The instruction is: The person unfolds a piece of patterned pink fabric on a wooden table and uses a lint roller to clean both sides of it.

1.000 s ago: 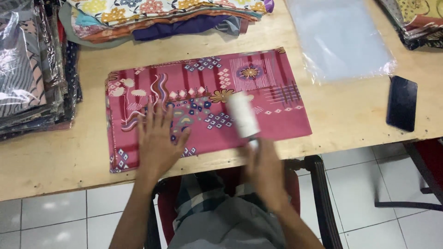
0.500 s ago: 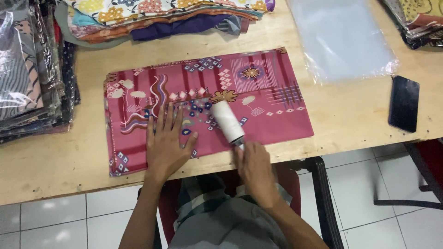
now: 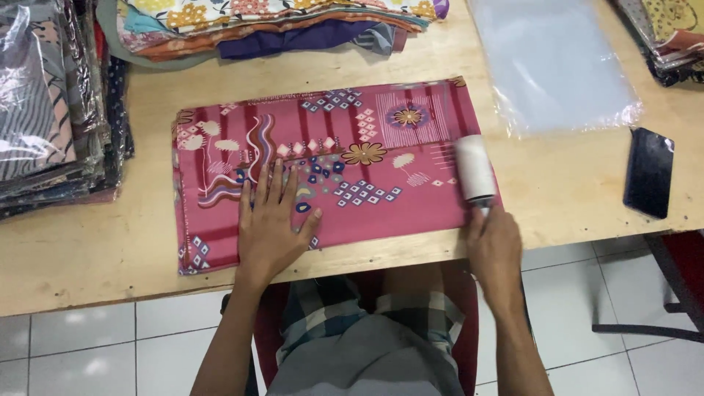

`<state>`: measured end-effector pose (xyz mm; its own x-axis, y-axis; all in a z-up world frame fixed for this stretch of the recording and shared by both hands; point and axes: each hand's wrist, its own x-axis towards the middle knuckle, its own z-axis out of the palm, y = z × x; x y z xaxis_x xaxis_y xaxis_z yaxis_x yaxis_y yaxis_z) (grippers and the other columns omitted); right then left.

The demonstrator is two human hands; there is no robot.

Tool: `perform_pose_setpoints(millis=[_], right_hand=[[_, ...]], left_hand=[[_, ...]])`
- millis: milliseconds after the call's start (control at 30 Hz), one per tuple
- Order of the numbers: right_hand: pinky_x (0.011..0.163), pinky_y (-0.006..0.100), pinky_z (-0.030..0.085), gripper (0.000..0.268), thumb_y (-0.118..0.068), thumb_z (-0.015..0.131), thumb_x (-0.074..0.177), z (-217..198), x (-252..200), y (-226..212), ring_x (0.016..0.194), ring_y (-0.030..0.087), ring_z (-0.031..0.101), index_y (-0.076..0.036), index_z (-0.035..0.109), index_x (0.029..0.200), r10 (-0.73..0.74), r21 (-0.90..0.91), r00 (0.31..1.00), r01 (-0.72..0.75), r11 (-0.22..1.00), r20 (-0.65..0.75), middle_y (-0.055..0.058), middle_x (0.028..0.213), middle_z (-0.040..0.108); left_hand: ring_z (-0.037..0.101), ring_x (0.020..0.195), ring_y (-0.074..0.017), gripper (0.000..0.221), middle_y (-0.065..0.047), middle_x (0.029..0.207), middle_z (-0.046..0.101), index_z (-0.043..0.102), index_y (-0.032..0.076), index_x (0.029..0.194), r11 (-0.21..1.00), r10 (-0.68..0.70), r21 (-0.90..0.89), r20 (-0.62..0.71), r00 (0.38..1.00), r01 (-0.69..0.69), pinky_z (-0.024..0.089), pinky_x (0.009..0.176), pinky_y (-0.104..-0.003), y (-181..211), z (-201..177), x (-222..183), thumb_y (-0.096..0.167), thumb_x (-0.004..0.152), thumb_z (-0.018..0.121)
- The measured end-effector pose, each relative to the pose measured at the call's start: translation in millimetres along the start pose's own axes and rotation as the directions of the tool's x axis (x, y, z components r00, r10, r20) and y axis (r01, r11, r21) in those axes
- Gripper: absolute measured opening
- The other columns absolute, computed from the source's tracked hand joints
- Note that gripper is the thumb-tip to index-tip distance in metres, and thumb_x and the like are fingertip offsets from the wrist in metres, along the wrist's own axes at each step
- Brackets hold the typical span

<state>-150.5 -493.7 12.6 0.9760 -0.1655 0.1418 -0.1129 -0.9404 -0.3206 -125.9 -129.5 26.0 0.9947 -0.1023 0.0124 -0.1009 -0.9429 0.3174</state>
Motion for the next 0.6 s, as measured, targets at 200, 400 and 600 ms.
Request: perform_pose_setpoints(millis=[200, 400, 600], right_hand=[[0.073, 0.059, 0.050, 0.039, -0.030, 0.046, 0.115, 5.7, 9.2, 40.4, 0.085, 0.051, 0.065, 0.005, 0.059, 0.102, 0.162, -0.056, 0.987, -0.163, 0.985, -0.015, 0.028, 0.084, 0.059], [0.073, 0.053, 0.053, 0.042, -0.032, 0.040, 0.118, 2.4, 8.8, 28.5, 0.086, 0.045, 0.067, 0.004, 0.060, 0.108, 0.254, -0.012, 0.965, -0.255, 0.967, -0.059, 0.024, 0.088, 0.060], [0.073, 0.060, 0.047, 0.030, -0.021, 0.051, 0.105, -6.2, -28.2, -68.4, 0.080, 0.054, 0.059, 0.007, 0.060, 0.105, 0.112, 0.228, 0.992, -0.122, 0.966, 0.056, 0.029, 0.085, 0.058]], left_hand=[[0.012, 0.159, -0.0314, 0.082, -0.012, 0.171, 0.024, 0.035, 0.017, 0.161, 1.000, -0.007, -0.015, 0.009, 1.000, 0.007, 0.002, 0.126, -0.057, 0.1, 1.0, 1.1, 0.069, 0.097, 0.038], [0.013, 0.159, -0.0324, 0.083, -0.012, 0.171, 0.024, 0.035, 0.017, 0.161, 1.000, 0.010, 0.001, -0.032, 0.999, -0.010, 0.005, 0.125, -0.059, -1.7, 2.1, -0.8, 0.068, 0.096, 0.040], [0.013, 0.159, -0.0308, 0.083, -0.011, 0.171, 0.024, 0.035, 0.018, 0.161, 1.000, 0.006, 0.014, -0.018, 1.000, -0.006, 0.006, 0.126, -0.058, 2.5, 0.7, 1.6, 0.070, 0.096, 0.039]])
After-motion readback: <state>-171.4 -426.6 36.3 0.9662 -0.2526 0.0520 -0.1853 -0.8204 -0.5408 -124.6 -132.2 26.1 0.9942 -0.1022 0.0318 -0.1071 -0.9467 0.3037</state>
